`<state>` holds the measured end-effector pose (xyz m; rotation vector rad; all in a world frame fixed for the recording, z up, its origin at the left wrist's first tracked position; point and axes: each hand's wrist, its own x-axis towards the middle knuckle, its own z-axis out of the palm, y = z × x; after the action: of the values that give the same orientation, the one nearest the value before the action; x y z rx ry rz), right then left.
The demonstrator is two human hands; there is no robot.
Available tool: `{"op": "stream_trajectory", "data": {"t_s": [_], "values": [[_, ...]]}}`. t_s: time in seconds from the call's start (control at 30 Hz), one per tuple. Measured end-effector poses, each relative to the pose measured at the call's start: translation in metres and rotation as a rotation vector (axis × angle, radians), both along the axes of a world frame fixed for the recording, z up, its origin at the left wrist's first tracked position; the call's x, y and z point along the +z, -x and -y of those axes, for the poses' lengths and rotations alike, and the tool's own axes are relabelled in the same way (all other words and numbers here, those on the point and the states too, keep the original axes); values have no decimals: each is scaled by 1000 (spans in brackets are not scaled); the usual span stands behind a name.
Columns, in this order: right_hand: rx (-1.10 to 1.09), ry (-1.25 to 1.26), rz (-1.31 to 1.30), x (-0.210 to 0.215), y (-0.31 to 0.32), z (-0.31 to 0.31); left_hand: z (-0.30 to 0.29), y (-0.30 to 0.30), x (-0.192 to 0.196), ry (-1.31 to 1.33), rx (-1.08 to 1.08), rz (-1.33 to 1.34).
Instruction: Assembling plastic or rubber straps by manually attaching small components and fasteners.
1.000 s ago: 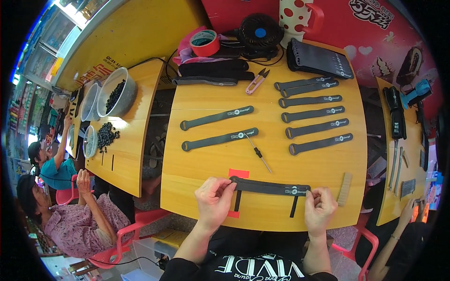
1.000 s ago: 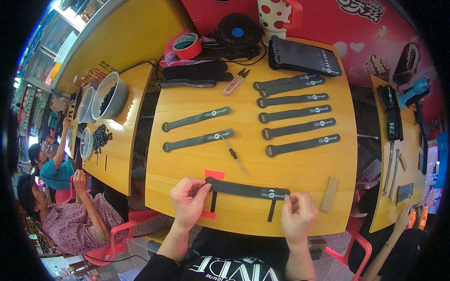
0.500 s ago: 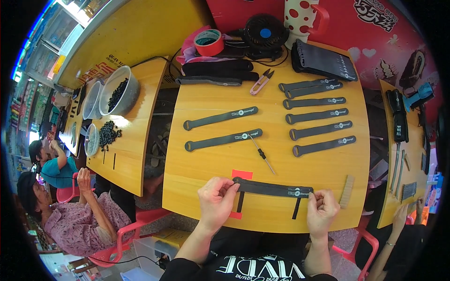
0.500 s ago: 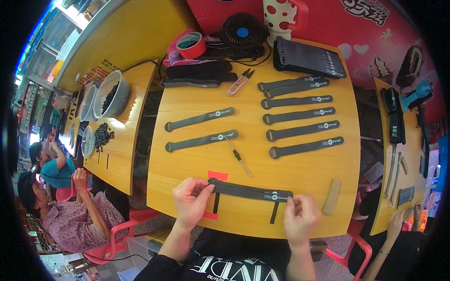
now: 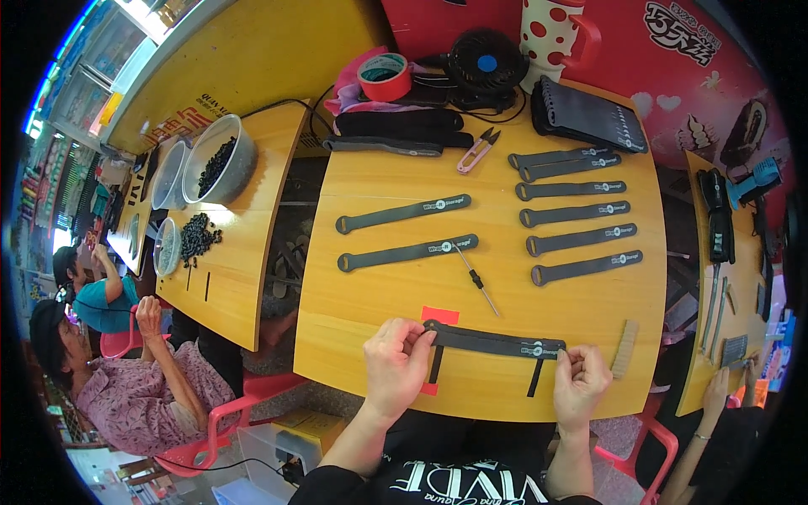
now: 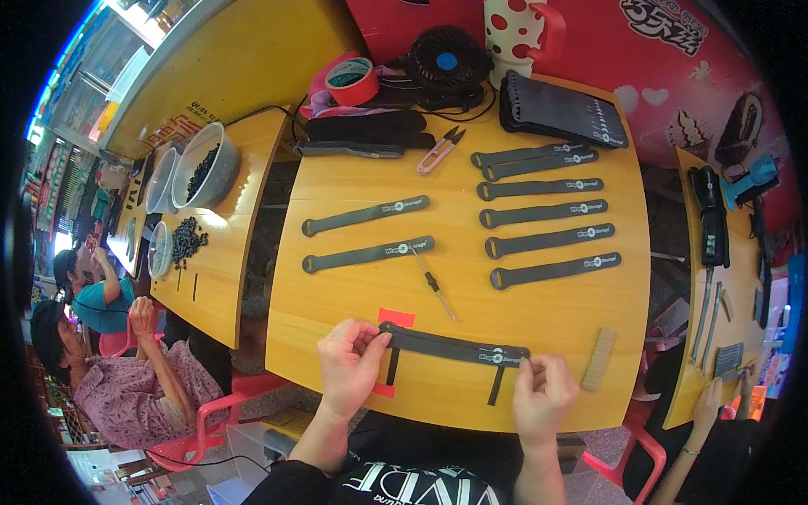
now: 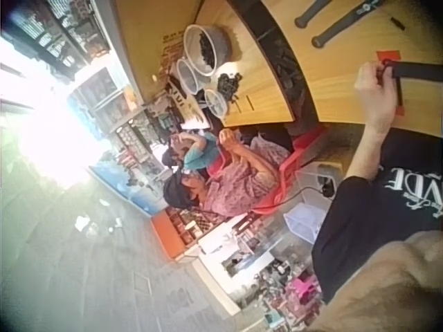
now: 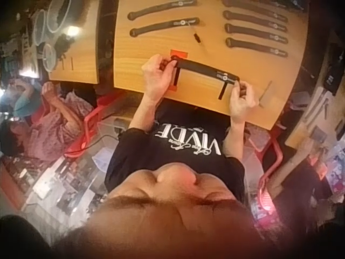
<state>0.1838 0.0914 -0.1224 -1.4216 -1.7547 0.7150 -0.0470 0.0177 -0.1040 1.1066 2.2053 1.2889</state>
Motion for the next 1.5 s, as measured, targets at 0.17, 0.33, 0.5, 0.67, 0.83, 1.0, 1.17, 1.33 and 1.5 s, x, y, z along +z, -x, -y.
{"op": "stream_trajectory", "data": {"t_s": [0.17, 0.33, 0.5, 0.67, 0.83, 1.0, 1.17, 1.33, 1.5], "values": [[2, 47, 9, 1, 0, 1, 3, 3, 1, 65, -48, -119], [-21, -21, -33, -1, 5, 0, 6, 4, -1, 60, -49, -140], [-11, -18, -43, -4, 2, 0, 5, 5, -1, 18, -32, -120], [-1, -10, -37, -5, -1, 0, 7, 8, -6, -7, -49, -137], [-1, 36, -63, -2, -2, 1, 10, 6, -7, -29, -62, -115], [-12, 20, -74, -2, -2, 2, 9, 5, -12, -28, -35, -181], [-1, 3, -130, 2, 3, 0, 8, 8, -10, -74, -55, -162], [-30, 99, -289, -9, -6, -1, 17, 6, -11, -143, -98, -330], [-22, 142, -448, -11, -12, -2, 31, -15, 14, -190, -448, -589]]}}
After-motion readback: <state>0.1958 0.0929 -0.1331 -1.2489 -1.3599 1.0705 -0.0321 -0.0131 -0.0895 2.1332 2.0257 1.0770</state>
